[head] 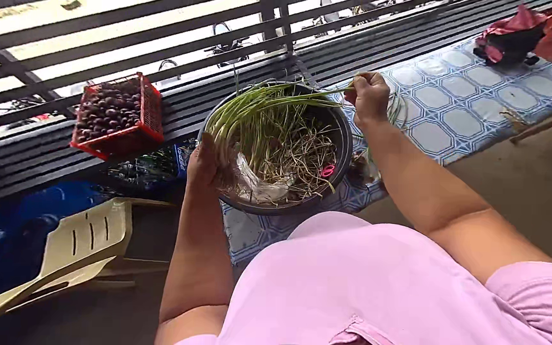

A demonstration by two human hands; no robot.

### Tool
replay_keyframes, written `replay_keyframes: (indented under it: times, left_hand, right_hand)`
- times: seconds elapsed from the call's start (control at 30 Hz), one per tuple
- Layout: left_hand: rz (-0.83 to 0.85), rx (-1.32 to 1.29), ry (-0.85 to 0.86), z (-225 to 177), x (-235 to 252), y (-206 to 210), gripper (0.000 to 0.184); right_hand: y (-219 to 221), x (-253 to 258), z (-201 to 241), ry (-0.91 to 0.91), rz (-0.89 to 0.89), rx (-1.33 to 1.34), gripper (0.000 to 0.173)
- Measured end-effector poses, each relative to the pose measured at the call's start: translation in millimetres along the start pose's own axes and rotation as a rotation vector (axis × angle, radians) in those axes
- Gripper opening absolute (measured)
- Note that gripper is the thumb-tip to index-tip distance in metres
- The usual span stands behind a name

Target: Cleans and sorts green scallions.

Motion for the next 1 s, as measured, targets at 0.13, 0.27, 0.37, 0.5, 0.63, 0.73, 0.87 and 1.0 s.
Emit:
replay_keyframes:
  times: [0.13,0.27,0.37,0.5,0.63,0.73,0.87,1.0]
  left_hand:
    - [0.188,-0.481,-0.003,-6,-9,-16,0.051]
    - [0.296,-0.651,0.068,2,-1,-36,0.043]
    - [0.287,-0.674,0.059,1,2,-37,0.045]
    - [0.384,-0.693,0.024,9,13,-31,0.049]
    - [0.439,-0.766,-0.089,11,26,-11,0.051]
    - [0.437,-0.718,-0.095,11,30,6,0.055]
    - [0.433,-0.612,-0.065,8,41,31,0.058]
    - [0.362,-0.413,0.075,5,41,46,0.047]
  right_hand:
    - [-7,-44,-51,0.144,0.118,-0.241,0.022]
    - [-9,-80,-93,0.285,0.615,-0.732,0.025]
    - [5,-87,-88,0.277,0.956,-1.045,0.042]
    - [-7,-78,-69,0.197,0.863,-1.011,0.043]
    - [-35,-75,-50,0.221,0.720,-0.937,0.041]
    - [-63,-88,-46,0.226,0.609,-0.870,0.038]
    - [-113,-108,-44,0.247,0.391,-0.762,0.035]
    - [-159,-117,-49,0.276,0.276,-0.777,0.030]
Point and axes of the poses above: each hand's wrist, its own x-axis towards the middle knuckle, its own y-axis out of the palm, z = x × y, the point moved 3 cm from there along x, towards the middle knuckle, and after that the axes turned 5 degrees about x, right-handed, at the moved point
